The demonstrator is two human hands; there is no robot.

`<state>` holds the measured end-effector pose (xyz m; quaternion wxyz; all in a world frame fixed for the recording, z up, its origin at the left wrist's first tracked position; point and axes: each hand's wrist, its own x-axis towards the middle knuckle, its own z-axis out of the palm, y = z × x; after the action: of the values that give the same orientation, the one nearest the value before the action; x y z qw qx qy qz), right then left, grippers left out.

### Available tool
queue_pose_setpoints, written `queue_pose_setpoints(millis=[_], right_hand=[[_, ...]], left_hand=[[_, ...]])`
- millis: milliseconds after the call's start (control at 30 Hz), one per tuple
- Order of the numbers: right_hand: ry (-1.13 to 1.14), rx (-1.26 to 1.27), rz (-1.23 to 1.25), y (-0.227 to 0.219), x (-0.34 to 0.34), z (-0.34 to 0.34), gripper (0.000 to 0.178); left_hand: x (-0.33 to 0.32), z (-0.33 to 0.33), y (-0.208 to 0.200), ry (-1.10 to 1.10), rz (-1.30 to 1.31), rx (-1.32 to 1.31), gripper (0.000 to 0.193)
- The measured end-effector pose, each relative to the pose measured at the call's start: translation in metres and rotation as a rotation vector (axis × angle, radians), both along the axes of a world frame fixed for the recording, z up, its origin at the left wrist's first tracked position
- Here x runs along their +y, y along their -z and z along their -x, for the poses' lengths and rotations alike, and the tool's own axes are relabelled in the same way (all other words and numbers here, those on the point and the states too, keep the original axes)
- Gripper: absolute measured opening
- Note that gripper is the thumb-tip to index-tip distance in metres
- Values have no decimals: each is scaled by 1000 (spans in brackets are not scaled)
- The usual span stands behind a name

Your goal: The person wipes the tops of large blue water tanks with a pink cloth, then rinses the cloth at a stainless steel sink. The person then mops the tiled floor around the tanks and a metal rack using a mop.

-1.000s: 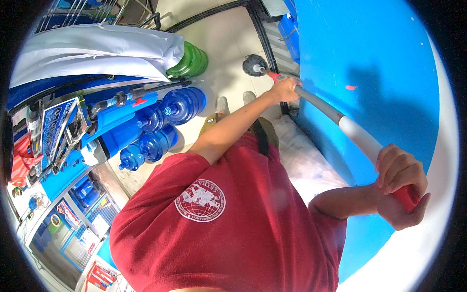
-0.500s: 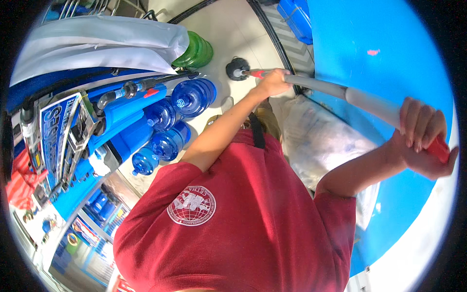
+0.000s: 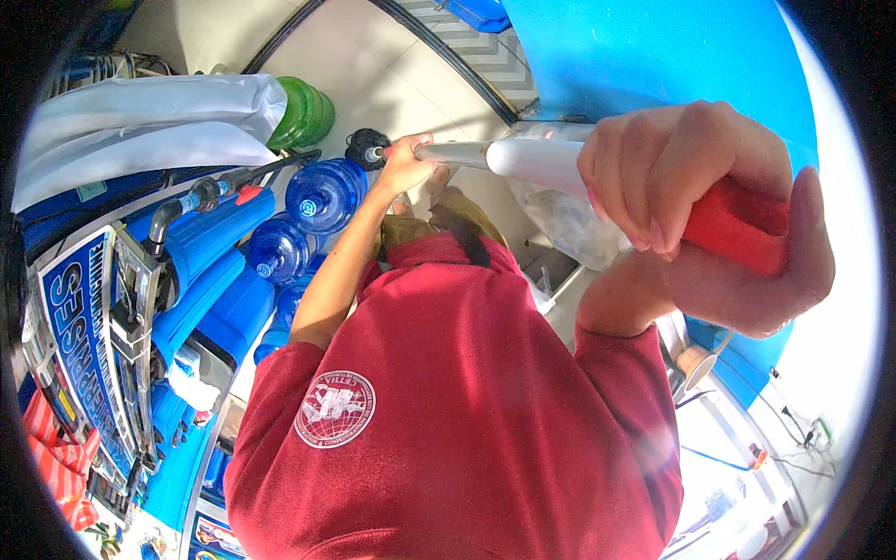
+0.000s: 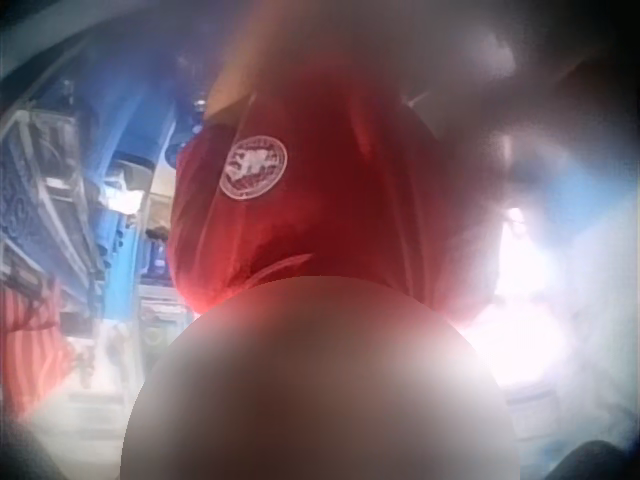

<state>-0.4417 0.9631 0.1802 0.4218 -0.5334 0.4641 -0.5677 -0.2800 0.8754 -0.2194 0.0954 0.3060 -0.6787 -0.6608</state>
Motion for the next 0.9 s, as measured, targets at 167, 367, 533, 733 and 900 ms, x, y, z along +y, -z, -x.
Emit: queue_pose_setpoints(millis=[167, 367, 533, 733, 900], right_hand=[[117, 32, 32, -5, 40, -17, 39], [336, 113, 86, -2, 75, -43, 39], [405, 225, 127, 23, 74, -66, 47], [436, 155, 212, 35, 80, -28, 55], [280, -121, 281, 9, 60, 104, 55]], left_hand=[[16, 23, 2, 120, 27, 94, 16], [35, 77, 22, 360, 48, 224, 15], [48, 121, 54, 348, 36, 268, 15], [54, 152, 46, 305, 222, 44, 32], [47, 181, 5, 273, 365, -184, 57]])
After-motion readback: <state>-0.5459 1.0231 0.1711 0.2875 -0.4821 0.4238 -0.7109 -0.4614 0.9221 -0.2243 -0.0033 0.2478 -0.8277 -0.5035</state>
